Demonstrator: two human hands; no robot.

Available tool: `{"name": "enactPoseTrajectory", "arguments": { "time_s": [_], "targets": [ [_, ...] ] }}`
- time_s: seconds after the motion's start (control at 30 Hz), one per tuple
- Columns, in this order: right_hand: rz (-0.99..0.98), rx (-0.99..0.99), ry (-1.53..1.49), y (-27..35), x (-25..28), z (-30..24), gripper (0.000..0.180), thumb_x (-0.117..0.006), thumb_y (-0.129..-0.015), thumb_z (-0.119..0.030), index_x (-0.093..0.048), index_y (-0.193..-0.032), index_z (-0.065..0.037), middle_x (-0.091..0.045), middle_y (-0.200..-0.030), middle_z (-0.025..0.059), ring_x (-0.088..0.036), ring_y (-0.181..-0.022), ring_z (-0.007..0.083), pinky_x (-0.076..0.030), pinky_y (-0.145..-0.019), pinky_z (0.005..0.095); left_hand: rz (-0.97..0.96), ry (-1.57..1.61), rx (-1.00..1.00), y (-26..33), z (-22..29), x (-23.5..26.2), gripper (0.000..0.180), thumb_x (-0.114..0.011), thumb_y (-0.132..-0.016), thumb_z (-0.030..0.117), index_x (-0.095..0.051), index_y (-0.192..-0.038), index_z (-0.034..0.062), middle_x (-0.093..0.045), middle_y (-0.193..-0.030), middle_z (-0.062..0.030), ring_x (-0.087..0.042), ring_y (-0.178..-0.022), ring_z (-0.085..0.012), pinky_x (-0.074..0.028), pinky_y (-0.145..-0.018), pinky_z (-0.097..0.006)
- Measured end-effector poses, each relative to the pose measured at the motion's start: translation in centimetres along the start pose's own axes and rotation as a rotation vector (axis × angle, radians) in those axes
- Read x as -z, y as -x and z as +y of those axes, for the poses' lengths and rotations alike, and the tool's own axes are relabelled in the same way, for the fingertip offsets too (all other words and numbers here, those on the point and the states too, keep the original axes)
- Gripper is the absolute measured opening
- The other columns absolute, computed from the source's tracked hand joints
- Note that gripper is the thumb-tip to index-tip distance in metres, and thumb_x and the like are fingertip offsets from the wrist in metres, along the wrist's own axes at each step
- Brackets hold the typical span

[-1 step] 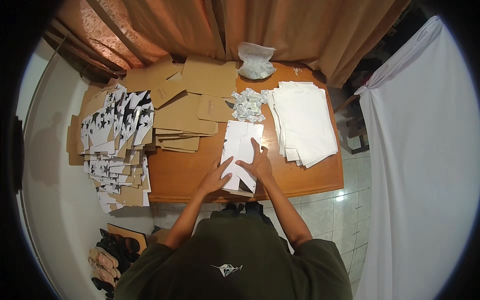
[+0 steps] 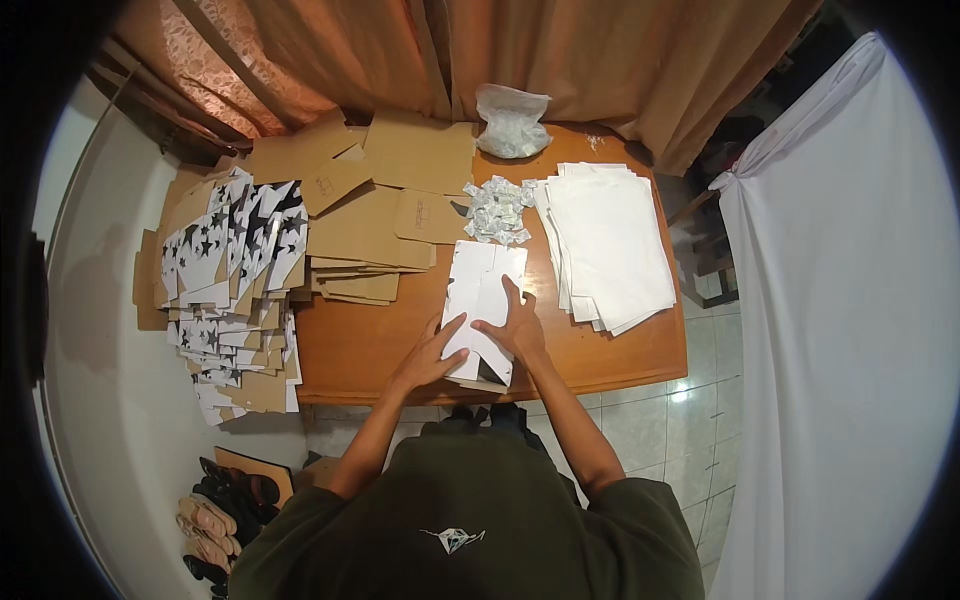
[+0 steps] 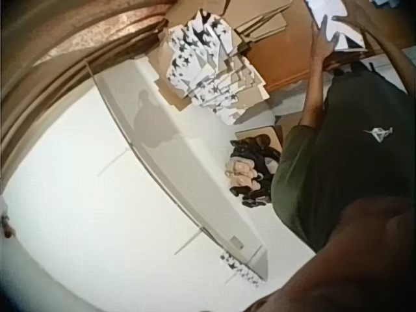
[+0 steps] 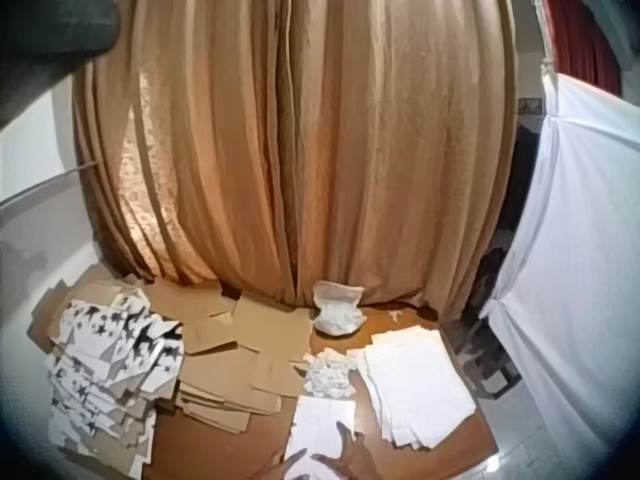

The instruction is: The person is assembling cardboard shoe boxes and placing them on a shelf.

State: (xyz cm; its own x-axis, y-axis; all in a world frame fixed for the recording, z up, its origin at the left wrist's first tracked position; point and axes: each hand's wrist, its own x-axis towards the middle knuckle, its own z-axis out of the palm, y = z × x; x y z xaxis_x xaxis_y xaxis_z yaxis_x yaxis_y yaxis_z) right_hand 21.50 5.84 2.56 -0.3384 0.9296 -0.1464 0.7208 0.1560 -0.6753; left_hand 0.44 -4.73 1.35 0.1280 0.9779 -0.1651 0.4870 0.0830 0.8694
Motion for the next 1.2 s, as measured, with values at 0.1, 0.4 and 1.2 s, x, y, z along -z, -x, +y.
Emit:
{"name": "enactPoseTrajectory", "arguments": {
  "time_s": [0.1, 0.4, 1.2],
  "targets": [
    [0.005, -0.025, -0.002, -0.5, 0.4, 0.6, 0.118, -0.085, -0.066, -0.063, -0.028, -0.157, -0.015, -0.039, -0.140, 0.0398, -0.058, -0.119, 0.0539, -0.052, -0.097, 0.0529, -0.091, -0.119, -0.044, 0.9, 2.6, 1.9, 0.091, -0.087, -0.067, 0.055, -0.054, -0.145, 0.0219, -0.019, -0.163, -0.0284, -0.016, -0.151, -0.0496, -0.020, -0.121, -0.055],
    [-0.074, -0.046, 0.083, -0.9, 0.3, -0.4, 0.116, -0.082, -0.069, -0.066, -0.028, -0.157, -0.014, -0.041, -0.140, 0.0385, -0.060, -0.115, 0.0533, -0.053, -0.095, 0.0521, 0.107, -0.010, -0.090, 1.8, -0.8, -0.6, 0.056, -0.087, -0.075, 0.036, -0.066, -0.120, 0.0120, -0.023, -0.161, -0.0276, -0.029, -0.146, -0.0477, -0.028, -0.118, -0.053],
    [0.137, -0.170, 0.207, -0.8, -0.1, -4.7, 0.109, -0.089, -0.065, -0.053, -0.035, -0.145, -0.004, -0.033, -0.143, 0.0397, -0.055, -0.113, 0.0570, -0.054, -0.087, 0.0563, 0.218, -0.137, -0.015, -0.2, 1.7, -1.8, 0.072, -0.081, -0.077, 0.020, -0.050, -0.141, 0.0166, -0.039, -0.136, -0.0221, -0.050, -0.123, -0.0426, -0.047, -0.102, -0.048]
  ]
}}
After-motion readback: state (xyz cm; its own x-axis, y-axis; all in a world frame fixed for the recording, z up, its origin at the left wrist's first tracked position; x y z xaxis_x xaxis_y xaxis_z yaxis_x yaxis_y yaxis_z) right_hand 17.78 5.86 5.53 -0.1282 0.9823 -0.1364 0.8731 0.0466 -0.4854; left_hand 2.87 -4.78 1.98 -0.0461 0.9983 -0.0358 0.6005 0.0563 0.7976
